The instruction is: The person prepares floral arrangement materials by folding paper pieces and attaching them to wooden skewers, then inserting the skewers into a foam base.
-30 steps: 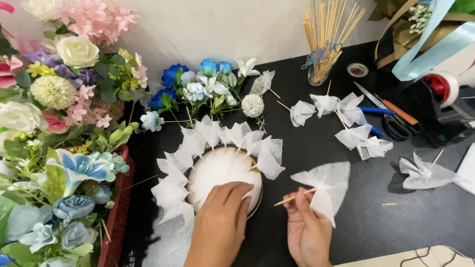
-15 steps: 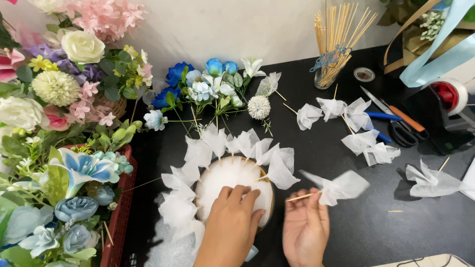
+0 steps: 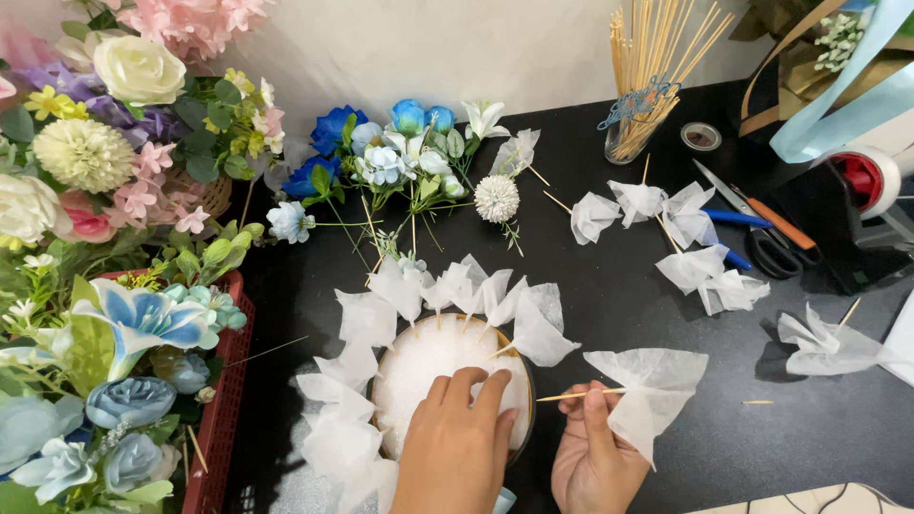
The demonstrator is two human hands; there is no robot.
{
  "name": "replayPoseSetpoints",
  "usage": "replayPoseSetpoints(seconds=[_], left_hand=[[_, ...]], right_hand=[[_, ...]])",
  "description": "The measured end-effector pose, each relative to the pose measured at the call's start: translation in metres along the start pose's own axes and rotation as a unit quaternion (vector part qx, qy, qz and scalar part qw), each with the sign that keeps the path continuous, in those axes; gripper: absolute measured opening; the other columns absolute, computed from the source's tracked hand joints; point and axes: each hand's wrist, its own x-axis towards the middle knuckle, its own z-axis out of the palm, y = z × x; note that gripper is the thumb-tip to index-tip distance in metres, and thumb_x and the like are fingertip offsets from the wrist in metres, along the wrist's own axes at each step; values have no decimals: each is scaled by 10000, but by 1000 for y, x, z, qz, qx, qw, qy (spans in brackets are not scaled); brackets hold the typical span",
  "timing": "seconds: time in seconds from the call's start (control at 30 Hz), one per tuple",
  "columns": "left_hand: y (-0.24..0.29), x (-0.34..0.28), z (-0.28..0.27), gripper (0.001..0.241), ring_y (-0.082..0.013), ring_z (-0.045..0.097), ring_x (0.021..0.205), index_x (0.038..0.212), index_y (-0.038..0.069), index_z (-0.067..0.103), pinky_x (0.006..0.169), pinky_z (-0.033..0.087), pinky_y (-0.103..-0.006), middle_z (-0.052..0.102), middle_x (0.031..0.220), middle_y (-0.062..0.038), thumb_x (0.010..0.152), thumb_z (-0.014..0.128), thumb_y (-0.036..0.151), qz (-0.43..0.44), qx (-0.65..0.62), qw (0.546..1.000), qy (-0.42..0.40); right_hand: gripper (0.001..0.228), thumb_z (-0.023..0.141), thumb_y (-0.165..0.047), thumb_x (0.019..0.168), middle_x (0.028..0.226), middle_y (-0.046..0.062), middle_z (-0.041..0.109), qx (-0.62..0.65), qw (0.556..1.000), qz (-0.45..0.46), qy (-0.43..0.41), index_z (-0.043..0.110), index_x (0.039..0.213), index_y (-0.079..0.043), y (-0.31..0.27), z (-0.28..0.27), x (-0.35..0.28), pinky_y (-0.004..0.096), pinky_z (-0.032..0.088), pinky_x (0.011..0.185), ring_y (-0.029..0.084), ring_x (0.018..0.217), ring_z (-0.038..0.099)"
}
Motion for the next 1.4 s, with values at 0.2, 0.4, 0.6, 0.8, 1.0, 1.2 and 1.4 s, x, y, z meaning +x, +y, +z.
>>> replayPoseSetpoints(seconds=[0.2,0.4,0.6,0.8,1.0,1.2,1.4], left_hand=[[-2,0,0,215,-253,519,734,1016,87,596,575,451,-385,562,909,-49,810,606,148,28,-17,998,59],[-2,3,1,241,-249,499,732,1042,81,591,543,450,-390,543,923,-45,814,605,156,32,-18,998,50],[0,5,-2,258,-257,492,736,1055,75,591,523,455,-398,535,931,-56,807,603,147,41,-9,998,38],[1,6,-1,239,-257,486,730,1026,101,582,515,453,-392,515,890,-58,802,614,178,33,12,999,39],[1,7,0,234,-270,478,725,1023,88,582,493,448,-405,499,881,-66,811,606,185,32,19,999,19],[1,8,0,246,-269,483,743,1033,85,584,503,459,-403,503,901,-67,811,605,189,26,12,1000,14],[2,9,-1,241,-264,494,745,1020,87,582,526,456,-395,507,910,-68,799,614,178,28,8,999,19]], right_hand=[[105,626,49,787,821,199,604,-59,997,-26,-42,587,879,79,-6,7,0,305,562,647,256,697,630],[167,644,56,739,769,226,622,-107,993,-12,-57,593,885,120,-12,22,-2,309,559,663,255,653,626],[179,662,40,727,762,206,631,-138,990,21,-27,608,885,103,-11,24,-1,317,543,694,247,657,616],[212,659,67,711,818,207,626,-142,990,-2,-26,605,908,120,-8,22,-2,348,586,679,264,672,636],[231,679,77,676,847,208,638,-156,987,-35,-15,609,894,109,-8,24,-2,331,599,660,252,688,639],[280,692,95,642,881,182,658,-167,985,-17,-26,626,914,102,-4,19,-1,290,571,721,210,761,631],[279,733,59,619,874,150,675,-233,968,-83,-41,653,886,70,-6,20,-2,231,517,734,150,742,626]])
